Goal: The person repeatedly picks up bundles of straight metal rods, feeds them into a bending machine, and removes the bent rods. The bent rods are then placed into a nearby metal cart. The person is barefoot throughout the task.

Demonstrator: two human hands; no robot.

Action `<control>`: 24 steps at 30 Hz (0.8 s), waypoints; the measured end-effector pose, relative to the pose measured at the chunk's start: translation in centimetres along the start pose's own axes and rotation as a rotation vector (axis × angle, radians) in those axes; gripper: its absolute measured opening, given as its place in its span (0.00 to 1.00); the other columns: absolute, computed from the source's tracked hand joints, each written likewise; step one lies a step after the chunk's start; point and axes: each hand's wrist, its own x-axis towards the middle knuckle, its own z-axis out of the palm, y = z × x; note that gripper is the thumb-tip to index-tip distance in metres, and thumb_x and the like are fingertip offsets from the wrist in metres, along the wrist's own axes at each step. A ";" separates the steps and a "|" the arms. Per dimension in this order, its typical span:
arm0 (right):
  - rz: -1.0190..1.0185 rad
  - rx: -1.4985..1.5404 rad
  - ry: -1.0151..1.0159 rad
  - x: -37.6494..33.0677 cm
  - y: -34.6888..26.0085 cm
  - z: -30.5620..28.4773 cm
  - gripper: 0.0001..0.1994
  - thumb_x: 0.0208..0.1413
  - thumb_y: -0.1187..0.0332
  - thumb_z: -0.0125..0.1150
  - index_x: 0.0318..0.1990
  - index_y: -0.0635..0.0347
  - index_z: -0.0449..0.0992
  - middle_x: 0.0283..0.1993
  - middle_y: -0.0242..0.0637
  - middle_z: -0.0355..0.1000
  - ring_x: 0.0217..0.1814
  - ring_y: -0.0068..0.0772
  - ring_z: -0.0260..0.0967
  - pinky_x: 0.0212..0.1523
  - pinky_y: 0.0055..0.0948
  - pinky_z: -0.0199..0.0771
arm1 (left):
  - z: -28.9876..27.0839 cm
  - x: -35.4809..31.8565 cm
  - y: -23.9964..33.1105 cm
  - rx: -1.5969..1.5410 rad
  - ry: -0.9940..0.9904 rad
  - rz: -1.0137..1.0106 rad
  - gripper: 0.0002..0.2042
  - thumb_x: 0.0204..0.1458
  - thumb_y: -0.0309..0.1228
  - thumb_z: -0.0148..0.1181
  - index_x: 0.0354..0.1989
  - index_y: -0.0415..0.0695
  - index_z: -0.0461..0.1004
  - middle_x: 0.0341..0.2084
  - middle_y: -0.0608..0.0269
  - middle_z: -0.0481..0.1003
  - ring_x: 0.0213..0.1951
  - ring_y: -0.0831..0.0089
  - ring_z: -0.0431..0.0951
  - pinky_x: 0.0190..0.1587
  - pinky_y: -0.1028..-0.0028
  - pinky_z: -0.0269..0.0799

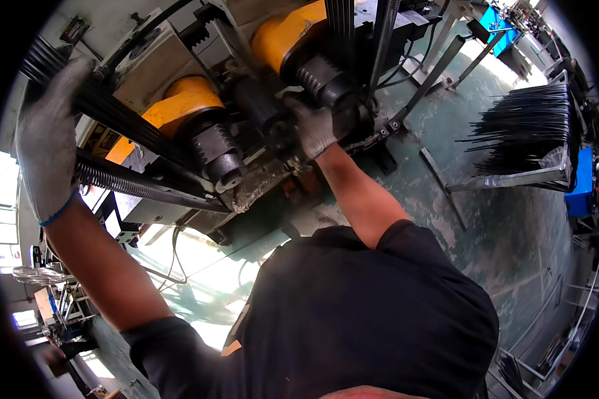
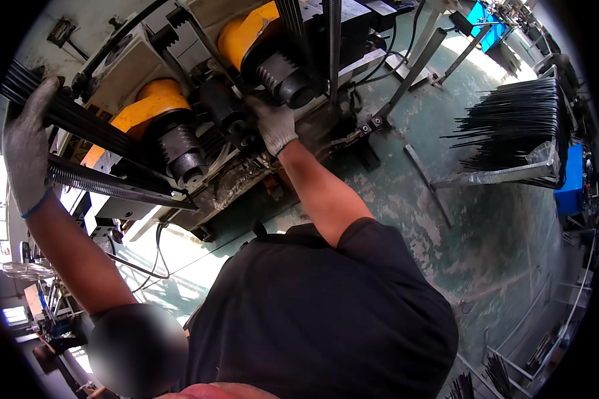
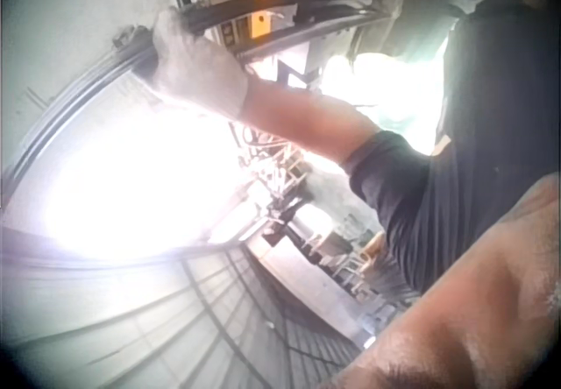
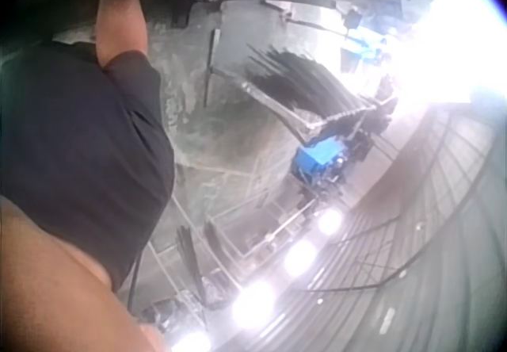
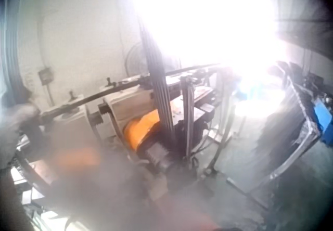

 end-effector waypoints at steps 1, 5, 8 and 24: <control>-0.031 -0.008 0.014 0.1 0.2 -0.1 0.16 0.56 0.71 0.70 0.50 0.69 0.78 0.50 0.39 0.79 0.50 0.29 0.76 0.51 0.31 0.75 | 0.4 0.0 0.9 -0.077 0.025 -0.113 0.16 0.63 0.43 0.57 0.51 0.47 0.83 0.42 0.55 0.84 0.50 0.64 0.83 0.63 0.61 0.70; -0.152 -0.157 -0.038 0.8 1.6 -1.1 0.16 0.56 0.72 0.70 0.50 0.69 0.78 0.49 0.39 0.79 0.50 0.29 0.77 0.52 0.30 0.76 | 0.4 0.2 0.0 -0.143 0.026 -0.124 0.18 0.63 0.47 0.58 0.50 0.48 0.83 0.43 0.55 0.84 0.52 0.63 0.82 0.63 0.58 0.69; -0.142 -0.146 -0.052 0.6 1.3 -1.0 0.16 0.56 0.72 0.70 0.50 0.69 0.77 0.49 0.39 0.79 0.49 0.30 0.77 0.52 0.30 0.76 | 0.5 0.0 0.6 -0.172 0.026 -0.216 0.18 0.63 0.47 0.57 0.51 0.48 0.83 0.43 0.55 0.84 0.52 0.63 0.82 0.63 0.58 0.69; -0.041 0.029 -0.005 0.6 1.2 0.0 0.15 0.55 0.71 0.71 0.47 0.68 0.79 0.47 0.39 0.80 0.46 0.27 0.78 0.47 0.29 0.77 | -1.3 2.4 -3.0 0.163 -0.094 0.125 0.18 0.71 0.35 0.41 0.63 0.59 0.74 0.54 0.60 0.80 0.60 0.65 0.77 0.67 0.61 0.68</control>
